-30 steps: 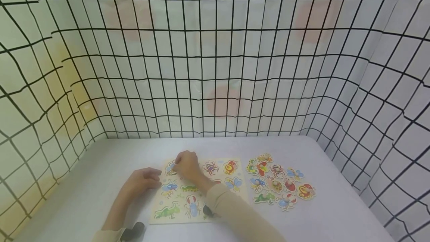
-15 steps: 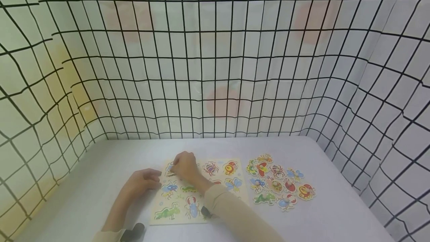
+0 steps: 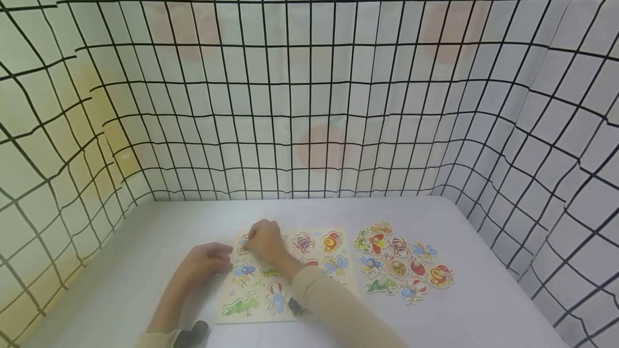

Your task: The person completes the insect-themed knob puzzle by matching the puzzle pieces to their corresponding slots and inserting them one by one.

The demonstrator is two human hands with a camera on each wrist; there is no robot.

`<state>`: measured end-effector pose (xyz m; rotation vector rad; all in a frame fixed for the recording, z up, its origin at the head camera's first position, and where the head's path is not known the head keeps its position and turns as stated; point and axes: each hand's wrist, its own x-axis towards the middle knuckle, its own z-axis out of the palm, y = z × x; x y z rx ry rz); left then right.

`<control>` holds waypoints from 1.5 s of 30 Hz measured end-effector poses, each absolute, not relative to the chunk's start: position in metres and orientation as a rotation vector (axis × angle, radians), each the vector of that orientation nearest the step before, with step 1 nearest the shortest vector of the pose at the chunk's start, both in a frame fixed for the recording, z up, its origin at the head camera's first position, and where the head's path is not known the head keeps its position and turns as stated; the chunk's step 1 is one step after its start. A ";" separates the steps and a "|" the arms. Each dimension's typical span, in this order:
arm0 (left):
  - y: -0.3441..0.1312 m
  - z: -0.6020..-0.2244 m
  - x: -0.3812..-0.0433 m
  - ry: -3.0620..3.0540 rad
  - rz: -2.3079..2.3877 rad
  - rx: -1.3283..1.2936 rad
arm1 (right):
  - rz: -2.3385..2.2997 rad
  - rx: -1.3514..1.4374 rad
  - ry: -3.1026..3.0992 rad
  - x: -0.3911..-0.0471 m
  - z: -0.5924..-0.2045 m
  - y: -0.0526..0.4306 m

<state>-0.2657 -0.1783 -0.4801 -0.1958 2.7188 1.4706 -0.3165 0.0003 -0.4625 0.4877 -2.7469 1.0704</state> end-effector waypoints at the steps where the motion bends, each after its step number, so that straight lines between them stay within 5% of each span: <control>1: -0.178 -0.480 -0.266 2.718 1.469 -0.198 | 1.070 0.489 -2.745 -0.316 -0.462 0.000; 45: -0.178 -0.484 -0.269 2.721 1.457 -0.226 | 1.072 0.508 -2.804 -0.311 -0.462 0.004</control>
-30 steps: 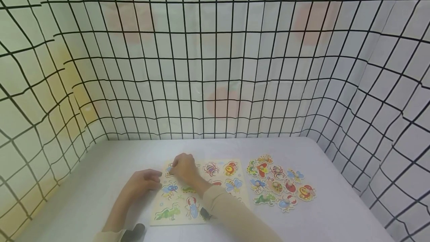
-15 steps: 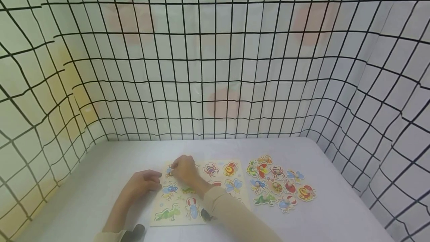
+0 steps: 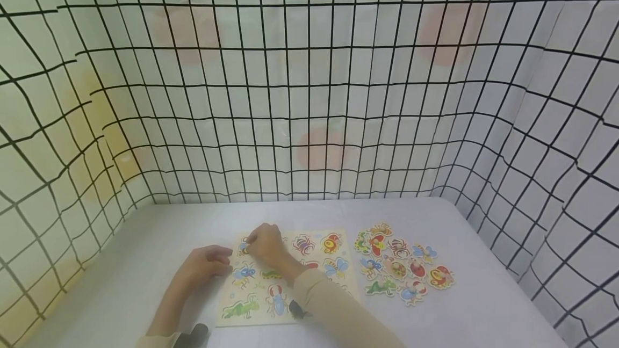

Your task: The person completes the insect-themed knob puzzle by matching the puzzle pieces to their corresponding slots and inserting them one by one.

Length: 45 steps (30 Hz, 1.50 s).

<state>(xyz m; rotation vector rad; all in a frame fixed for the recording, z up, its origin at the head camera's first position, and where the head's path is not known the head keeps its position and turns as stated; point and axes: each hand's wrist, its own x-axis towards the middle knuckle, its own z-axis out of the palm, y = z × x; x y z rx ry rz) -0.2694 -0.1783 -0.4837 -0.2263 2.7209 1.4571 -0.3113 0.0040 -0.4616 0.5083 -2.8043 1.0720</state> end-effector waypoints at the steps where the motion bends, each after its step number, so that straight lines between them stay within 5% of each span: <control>1: -0.178 -0.484 -0.269 2.725 1.453 -0.218 | 1.072 0.507 -2.806 -0.311 -0.461 0.005; 25: -0.180 -0.486 -0.268 2.707 1.446 -0.205 | 1.280 0.543 -2.722 -0.296 -0.425 0.059; 45: -0.180 -0.482 -0.269 2.705 1.461 -0.185 | 1.270 0.311 -2.715 -0.298 -0.413 0.134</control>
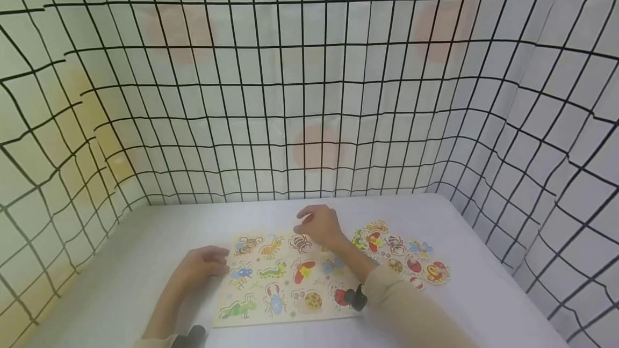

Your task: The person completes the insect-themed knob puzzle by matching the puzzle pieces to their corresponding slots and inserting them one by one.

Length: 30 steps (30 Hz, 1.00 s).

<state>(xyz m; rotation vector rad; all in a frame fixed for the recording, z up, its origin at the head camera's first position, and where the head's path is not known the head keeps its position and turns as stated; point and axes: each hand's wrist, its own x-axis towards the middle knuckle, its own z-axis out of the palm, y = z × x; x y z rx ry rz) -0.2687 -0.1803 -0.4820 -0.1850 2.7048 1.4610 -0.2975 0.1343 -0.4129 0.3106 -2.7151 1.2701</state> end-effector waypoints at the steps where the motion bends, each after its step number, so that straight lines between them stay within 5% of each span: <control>1: -0.180 -0.482 -0.268 2.704 1.462 -0.184 | 1.258 0.302 -2.720 -0.298 -0.413 0.138; 30: -0.178 -0.482 -0.269 2.712 1.435 -0.234 | 1.227 -0.013 -2.771 -0.304 -0.402 0.261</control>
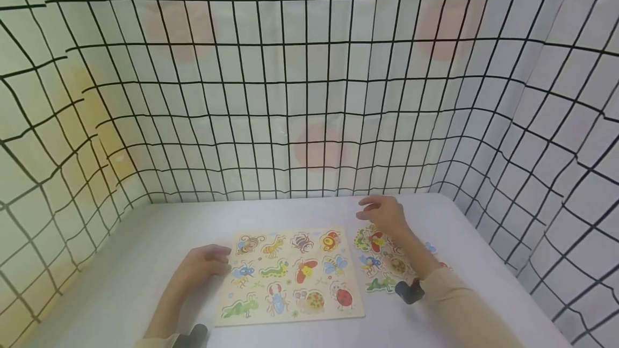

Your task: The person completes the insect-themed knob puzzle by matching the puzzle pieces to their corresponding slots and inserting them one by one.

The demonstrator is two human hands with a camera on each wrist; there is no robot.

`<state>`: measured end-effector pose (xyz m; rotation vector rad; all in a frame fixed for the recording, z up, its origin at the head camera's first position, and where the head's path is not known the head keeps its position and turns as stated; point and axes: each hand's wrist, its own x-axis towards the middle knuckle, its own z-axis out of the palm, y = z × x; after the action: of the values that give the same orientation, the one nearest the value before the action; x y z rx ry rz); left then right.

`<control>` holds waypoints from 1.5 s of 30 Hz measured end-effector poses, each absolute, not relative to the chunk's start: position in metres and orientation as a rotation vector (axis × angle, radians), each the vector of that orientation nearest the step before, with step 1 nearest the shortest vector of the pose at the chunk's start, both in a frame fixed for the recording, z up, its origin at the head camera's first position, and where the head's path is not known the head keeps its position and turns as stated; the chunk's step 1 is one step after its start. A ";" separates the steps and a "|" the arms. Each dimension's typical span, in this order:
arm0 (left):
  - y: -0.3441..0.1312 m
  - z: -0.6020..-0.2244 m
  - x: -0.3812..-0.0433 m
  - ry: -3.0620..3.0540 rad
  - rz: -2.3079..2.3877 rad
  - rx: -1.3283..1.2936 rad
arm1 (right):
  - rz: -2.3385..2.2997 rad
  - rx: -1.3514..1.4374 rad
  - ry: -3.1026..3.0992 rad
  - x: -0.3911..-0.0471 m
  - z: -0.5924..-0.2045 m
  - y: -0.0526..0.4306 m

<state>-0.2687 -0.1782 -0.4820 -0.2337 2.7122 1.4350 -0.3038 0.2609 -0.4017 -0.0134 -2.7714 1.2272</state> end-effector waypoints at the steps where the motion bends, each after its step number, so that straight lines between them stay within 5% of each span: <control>1: -0.178 -0.482 -0.269 2.713 1.435 -0.233 | 1.235 -0.032 -2.772 -0.304 -0.402 0.265; 45: -0.177 -0.482 -0.269 2.712 1.445 -0.248 | 1.548 -0.312 -2.820 -0.342 -0.452 0.339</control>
<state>-0.2694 -0.1768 -0.4823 -0.2475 2.7124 1.4448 -0.3417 0.3389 -0.4517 -0.3124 -2.8204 1.5483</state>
